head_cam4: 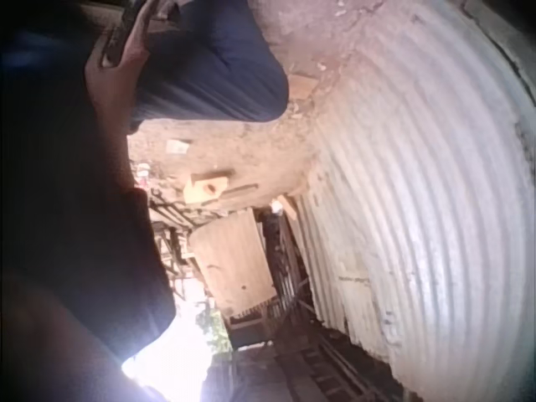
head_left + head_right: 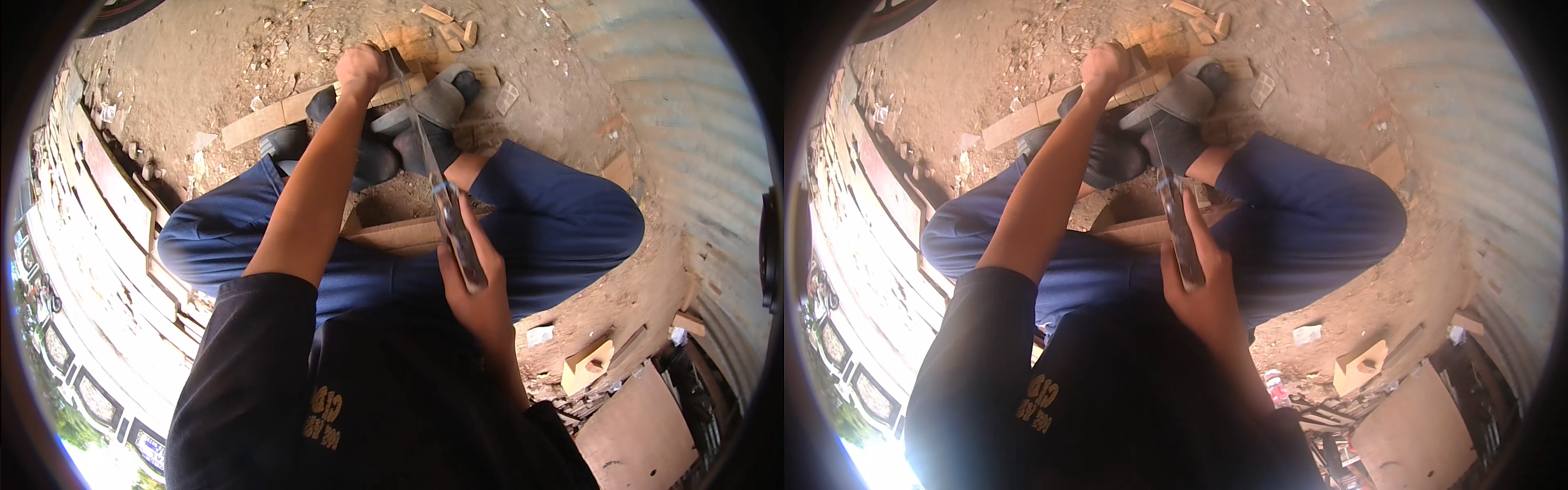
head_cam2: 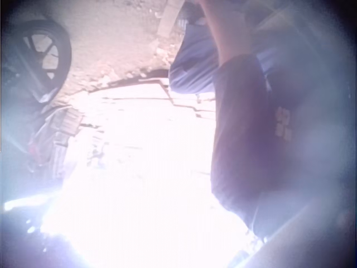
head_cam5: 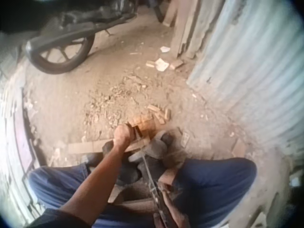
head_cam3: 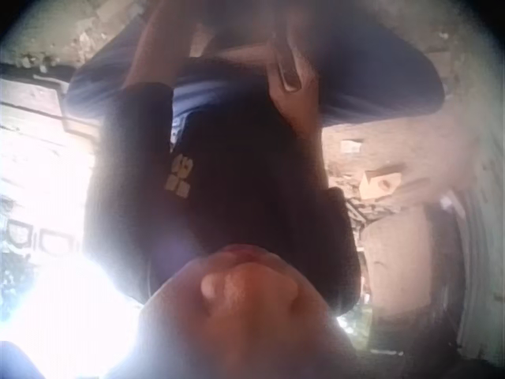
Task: The person sits on the ground and uses a hand saw to cut a small piece of wood held between their feet. They repeatedly saw back and forth to split the wood into smaller pieces.
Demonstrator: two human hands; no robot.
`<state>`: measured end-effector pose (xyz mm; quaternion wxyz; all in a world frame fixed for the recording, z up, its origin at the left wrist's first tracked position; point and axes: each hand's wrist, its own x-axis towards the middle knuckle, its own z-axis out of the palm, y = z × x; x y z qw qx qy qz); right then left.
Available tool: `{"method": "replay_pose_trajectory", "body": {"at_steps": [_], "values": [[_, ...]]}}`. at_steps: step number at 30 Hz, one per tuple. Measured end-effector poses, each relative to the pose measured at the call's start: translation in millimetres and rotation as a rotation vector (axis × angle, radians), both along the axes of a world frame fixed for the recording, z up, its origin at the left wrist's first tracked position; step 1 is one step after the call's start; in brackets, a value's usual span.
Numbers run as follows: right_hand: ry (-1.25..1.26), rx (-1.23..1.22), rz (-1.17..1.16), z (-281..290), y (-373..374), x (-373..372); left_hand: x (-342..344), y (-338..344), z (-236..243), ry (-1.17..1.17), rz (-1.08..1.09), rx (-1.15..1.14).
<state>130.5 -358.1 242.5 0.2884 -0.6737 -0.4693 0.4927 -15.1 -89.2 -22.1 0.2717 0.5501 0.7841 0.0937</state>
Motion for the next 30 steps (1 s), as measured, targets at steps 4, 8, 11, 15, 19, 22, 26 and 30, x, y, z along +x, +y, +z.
{"method": "replay_pose_trajectory", "body": {"at_steps": [4, 8, 11, 15, 19, 22, 26, 30], "values": [[-0.091, -0.023, 0.066, 19, -23, 7, -4, 6, -9, 0.03, -0.112, -0.007], [-0.059, -0.145, 0.073, 21, -5, 12, -10, 15, 1, 0.047, -0.12, -0.081], [-0.083, 0.003, 0.078, 12, -19, 34, -12, 20, -3, 0.101, -0.219, -0.006], [-0.108, 0.012, 0.093, 22, -30, 35, -16, 25, -16, 0.084, -0.257, -0.057], [0.007, -0.076, 0.029, -2, -12, 20, -23, 31, -33, 0.163, -0.373, -0.033], [0.029, -0.079, 0.002, -10, -15, 24, -22, 14, -17, 0.004, -0.332, 0.098], [0.069, -0.056, 0.008, -7, -4, 32, -43, -17, 16, -0.054, -0.639, 0.29], [0.152, -0.179, -0.051, -3, -2, 40, -49, -21, 29, 0.175, -0.796, 0.073]]}}
